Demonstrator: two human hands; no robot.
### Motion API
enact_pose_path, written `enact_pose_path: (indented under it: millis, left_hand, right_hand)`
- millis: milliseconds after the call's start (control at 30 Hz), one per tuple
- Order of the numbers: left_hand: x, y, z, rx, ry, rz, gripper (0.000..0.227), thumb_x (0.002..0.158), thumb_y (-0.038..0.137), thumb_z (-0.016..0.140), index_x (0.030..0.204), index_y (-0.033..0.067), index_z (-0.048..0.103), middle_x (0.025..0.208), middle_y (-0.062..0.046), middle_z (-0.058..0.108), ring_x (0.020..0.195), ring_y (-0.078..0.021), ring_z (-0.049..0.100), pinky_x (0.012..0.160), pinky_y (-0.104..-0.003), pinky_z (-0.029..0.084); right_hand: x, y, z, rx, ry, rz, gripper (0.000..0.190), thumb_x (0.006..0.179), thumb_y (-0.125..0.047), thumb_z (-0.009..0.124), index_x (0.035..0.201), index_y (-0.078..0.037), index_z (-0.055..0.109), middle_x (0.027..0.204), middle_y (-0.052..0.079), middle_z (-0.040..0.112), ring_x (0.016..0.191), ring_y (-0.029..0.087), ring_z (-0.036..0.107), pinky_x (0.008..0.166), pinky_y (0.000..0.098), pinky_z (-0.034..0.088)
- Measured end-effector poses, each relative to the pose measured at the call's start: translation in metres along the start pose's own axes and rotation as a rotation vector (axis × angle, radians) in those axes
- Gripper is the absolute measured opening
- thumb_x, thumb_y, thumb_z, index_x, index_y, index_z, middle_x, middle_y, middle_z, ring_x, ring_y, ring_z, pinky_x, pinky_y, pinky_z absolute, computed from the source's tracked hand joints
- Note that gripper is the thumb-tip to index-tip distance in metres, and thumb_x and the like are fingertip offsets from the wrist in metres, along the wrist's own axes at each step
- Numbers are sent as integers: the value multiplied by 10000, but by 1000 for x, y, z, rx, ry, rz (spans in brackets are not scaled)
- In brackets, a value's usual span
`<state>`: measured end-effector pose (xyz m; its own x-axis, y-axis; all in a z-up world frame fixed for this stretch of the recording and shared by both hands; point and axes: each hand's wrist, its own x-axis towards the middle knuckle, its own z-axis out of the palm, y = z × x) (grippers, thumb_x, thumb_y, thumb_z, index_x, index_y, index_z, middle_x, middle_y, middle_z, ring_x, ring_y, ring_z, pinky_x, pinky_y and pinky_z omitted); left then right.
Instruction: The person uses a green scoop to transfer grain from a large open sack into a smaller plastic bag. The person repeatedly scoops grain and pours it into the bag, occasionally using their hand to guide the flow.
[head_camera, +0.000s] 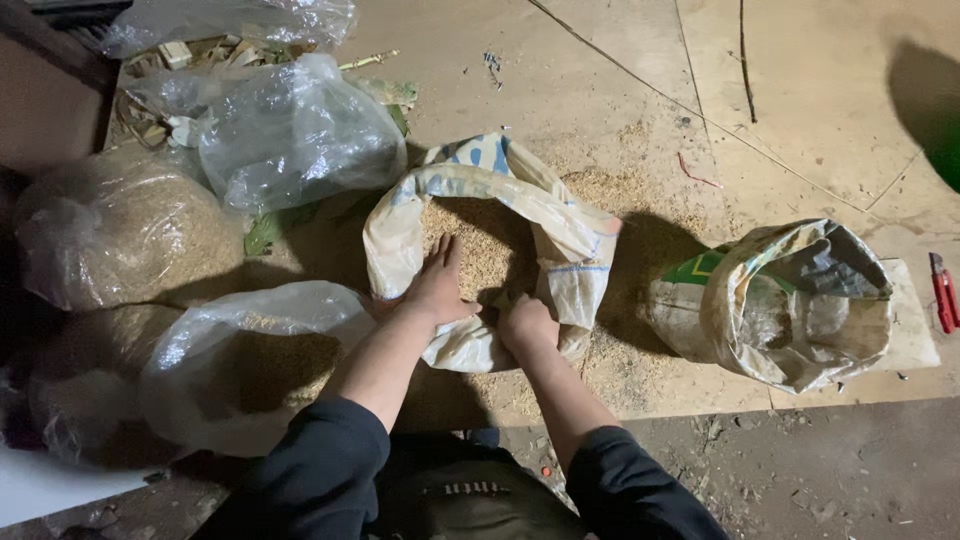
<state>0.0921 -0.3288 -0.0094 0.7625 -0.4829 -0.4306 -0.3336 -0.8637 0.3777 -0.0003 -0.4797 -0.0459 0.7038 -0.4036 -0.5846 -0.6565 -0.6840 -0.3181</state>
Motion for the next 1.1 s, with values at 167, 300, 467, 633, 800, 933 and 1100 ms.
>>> enact_pose_path:
  millis: [167,300,467,633,800,933,1100]
  left_hand:
    - [-2,3,-16,-60,-62,-95,1342,765,340,889,1623,124,-119,1690,-178,143,1523,-343,270,1262,-392,251]
    - [0,3,-19,-108,-118,-162,1306,793,321,852,1671,194,-107,1593,-197,432,1416,-368,499,1221,-427,378]
    - [10,-9,-7,-135,-99,-132,1312,787,299,873,1653,192,-106,1576,-221,431,1391,-375,511,1206,-420,376]
    - [16,-18,-1,-138,-82,-132,1285,781,294,857,1658,205,-77,1538,-199,498,1368,-360,542,1193,-403,401]
    - [8,-11,-9,-141,-79,-122,1295,773,290,866,1670,194,-64,1512,-205,538,1354,-364,567,1197,-410,414]
    - [-1,2,-17,-230,-106,-191,1286,796,282,866,1655,250,-90,1606,-158,409,1425,-353,471,1225,-457,319]
    - [8,-1,-14,-164,-79,-147,1303,795,300,874,1649,206,-106,1627,-184,372,1465,-356,426,1244,-425,316]
  right_hand:
    - [-14,6,-14,175,14,-69,407,964,-394,599,1246,-122,707,1189,206,730,1134,366,699,974,454,546]
    - [-11,12,-8,122,93,-111,389,934,-353,628,1230,-112,702,1170,213,722,1122,383,688,954,477,543]
    - [-4,15,3,84,102,-116,398,917,-281,610,1271,-106,662,1126,227,740,1082,394,719,933,482,568]
    - [-11,12,5,212,228,-113,414,982,-401,551,1304,-156,642,1112,242,727,1084,432,679,942,519,533]
    - [-5,10,11,77,202,-107,427,1014,-431,520,1282,-119,636,1105,227,744,1063,423,702,925,527,554]
    - [-4,9,9,113,192,-122,463,1004,-481,515,1321,-160,618,1111,224,733,1055,426,695,922,527,545]
    - [-7,10,9,165,266,-191,466,974,-452,545,1332,-166,628,1096,217,740,1044,415,704,893,515,564]
